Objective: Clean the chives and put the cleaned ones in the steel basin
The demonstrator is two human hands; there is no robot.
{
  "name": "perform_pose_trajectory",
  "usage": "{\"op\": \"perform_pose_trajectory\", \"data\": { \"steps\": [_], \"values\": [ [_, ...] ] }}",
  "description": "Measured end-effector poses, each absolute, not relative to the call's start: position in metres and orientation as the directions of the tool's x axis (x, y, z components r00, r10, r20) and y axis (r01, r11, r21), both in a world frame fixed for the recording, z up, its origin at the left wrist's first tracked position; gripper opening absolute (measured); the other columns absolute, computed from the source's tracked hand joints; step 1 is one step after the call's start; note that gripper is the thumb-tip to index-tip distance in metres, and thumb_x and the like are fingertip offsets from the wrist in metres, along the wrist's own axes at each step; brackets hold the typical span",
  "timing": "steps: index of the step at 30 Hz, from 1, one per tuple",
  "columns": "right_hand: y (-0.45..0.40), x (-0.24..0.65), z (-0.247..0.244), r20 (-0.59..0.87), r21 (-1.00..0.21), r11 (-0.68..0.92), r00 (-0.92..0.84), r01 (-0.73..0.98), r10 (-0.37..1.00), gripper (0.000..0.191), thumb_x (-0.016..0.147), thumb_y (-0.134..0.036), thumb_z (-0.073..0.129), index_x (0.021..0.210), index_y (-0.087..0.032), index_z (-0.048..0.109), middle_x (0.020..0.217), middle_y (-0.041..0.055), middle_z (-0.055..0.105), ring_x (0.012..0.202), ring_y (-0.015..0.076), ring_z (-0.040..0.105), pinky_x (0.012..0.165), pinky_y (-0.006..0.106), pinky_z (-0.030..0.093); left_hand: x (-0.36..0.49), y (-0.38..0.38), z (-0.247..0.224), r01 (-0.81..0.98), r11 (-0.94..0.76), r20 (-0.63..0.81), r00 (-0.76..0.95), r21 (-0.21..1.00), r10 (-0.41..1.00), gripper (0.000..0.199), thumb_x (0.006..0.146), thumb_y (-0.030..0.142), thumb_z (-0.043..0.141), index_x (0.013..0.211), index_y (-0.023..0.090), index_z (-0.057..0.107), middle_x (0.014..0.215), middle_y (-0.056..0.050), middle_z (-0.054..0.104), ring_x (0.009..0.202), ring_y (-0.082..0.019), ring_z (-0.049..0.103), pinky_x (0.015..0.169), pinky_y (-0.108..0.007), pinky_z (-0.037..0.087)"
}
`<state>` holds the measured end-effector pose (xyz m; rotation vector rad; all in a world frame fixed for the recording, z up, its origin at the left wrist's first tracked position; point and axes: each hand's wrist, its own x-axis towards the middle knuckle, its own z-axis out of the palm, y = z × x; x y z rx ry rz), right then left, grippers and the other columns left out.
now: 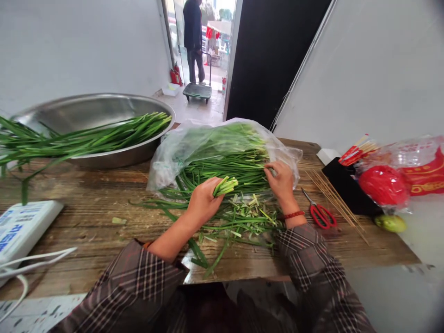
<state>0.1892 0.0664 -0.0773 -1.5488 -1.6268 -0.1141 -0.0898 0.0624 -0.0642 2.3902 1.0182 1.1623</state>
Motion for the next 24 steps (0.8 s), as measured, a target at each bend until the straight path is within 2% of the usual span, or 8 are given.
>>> {"op": "perform_pose_trajectory", "data": {
  "steps": [4, 6, 11, 16, 20, 24],
  "values": [
    [0.056, 0.182, -0.065, 0.591, -0.696, 0.341, 0.235, 0.632, 0.772, 0.018, 0.084, -0.037, 0.063, 0.087, -0.021, 0.071, 0.088, 0.0043, 0.071, 0.08, 0.0181, 0.062, 0.07, 0.031, 0.047, -0.089, 0.061, -0.061, 0.468, -0.706, 0.595, 0.388, 0.531, 0.704, 0.018, 0.091, 0.02, 0.052, 0.074, 0.018, 0.056, 0.072, -0.001, 0.058, 0.069, -0.013, 0.055, 0.064, -0.024, 0.042],
    [0.05, 0.176, -0.059, 0.548, -0.768, 0.36, 0.252, 0.53, 0.798, 0.019, 0.083, -0.039, 0.065, 0.087, -0.021, 0.071, 0.083, 0.0026, 0.07, 0.074, 0.016, 0.06, 0.068, 0.03, 0.047, -0.089, 0.058, -0.058, 0.444, -0.717, 0.629, 0.356, 0.537, 0.691, 0.016, 0.092, 0.021, 0.052, 0.077, 0.018, 0.058, 0.076, -0.002, 0.059, 0.073, -0.014, 0.056, 0.067, -0.025, 0.045],
    [0.037, 0.159, -0.045, 0.494, -0.784, 0.401, 0.086, 0.473, 0.865, 0.021, 0.084, -0.041, 0.064, 0.079, -0.022, 0.07, 0.079, 0.002, 0.07, 0.076, 0.0163, 0.062, 0.072, 0.032, 0.048, -0.091, 0.051, -0.048, 0.416, -0.739, 0.713, 0.253, 0.53, 0.654, 0.016, 0.093, 0.028, 0.052, 0.095, 0.018, 0.064, 0.096, -0.007, 0.066, 0.092, -0.018, 0.06, 0.085, -0.032, 0.05],
    [0.03, 0.141, -0.04, 0.452, -0.784, 0.448, -0.1, 0.43, 0.887, 0.022, 0.085, -0.042, 0.063, 0.08, -0.022, 0.07, 0.082, 0.0039, 0.071, 0.081, 0.018, 0.064, 0.076, 0.034, 0.05, -0.088, 0.05, -0.046, 0.37, -0.741, 0.688, 0.292, 0.56, 0.665, 0.023, 0.095, 0.033, 0.049, 0.099, 0.018, 0.065, 0.11, -0.008, 0.07, 0.107, -0.019, 0.062, 0.099, -0.035, 0.048],
    [0.028, 0.129, -0.044, 0.395, -0.842, 0.394, -0.076, 0.37, 0.916, 0.022, 0.085, -0.042, 0.063, 0.08, -0.021, 0.07, 0.079, 0.0031, 0.07, 0.075, 0.0165, 0.062, 0.07, 0.032, 0.049, -0.084, 0.052, -0.052, 0.391, -0.661, 0.54, 0.382, 0.641, 0.75, 0.02, 0.094, 0.029, 0.051, 0.101, 0.017, 0.067, 0.101, -0.006, 0.073, 0.095, -0.018, 0.066, 0.088, -0.031, 0.05],
    [0.028, 0.12, -0.049, 0.292, -0.931, 0.281, 0.015, 0.235, 0.956, 0.028, 0.082, -0.049, 0.065, 0.08, -0.021, 0.069, 0.075, 0.0018, 0.069, 0.066, 0.0148, 0.062, 0.064, 0.03, 0.05, -0.082, 0.055, -0.056, 0.469, -0.653, 0.435, 0.496, 0.594, 0.752, 0.015, 0.091, 0.024, 0.054, 0.085, 0.018, 0.067, 0.082, -0.002, 0.068, 0.08, -0.016, 0.063, 0.073, -0.026, 0.047]
  ]
}}
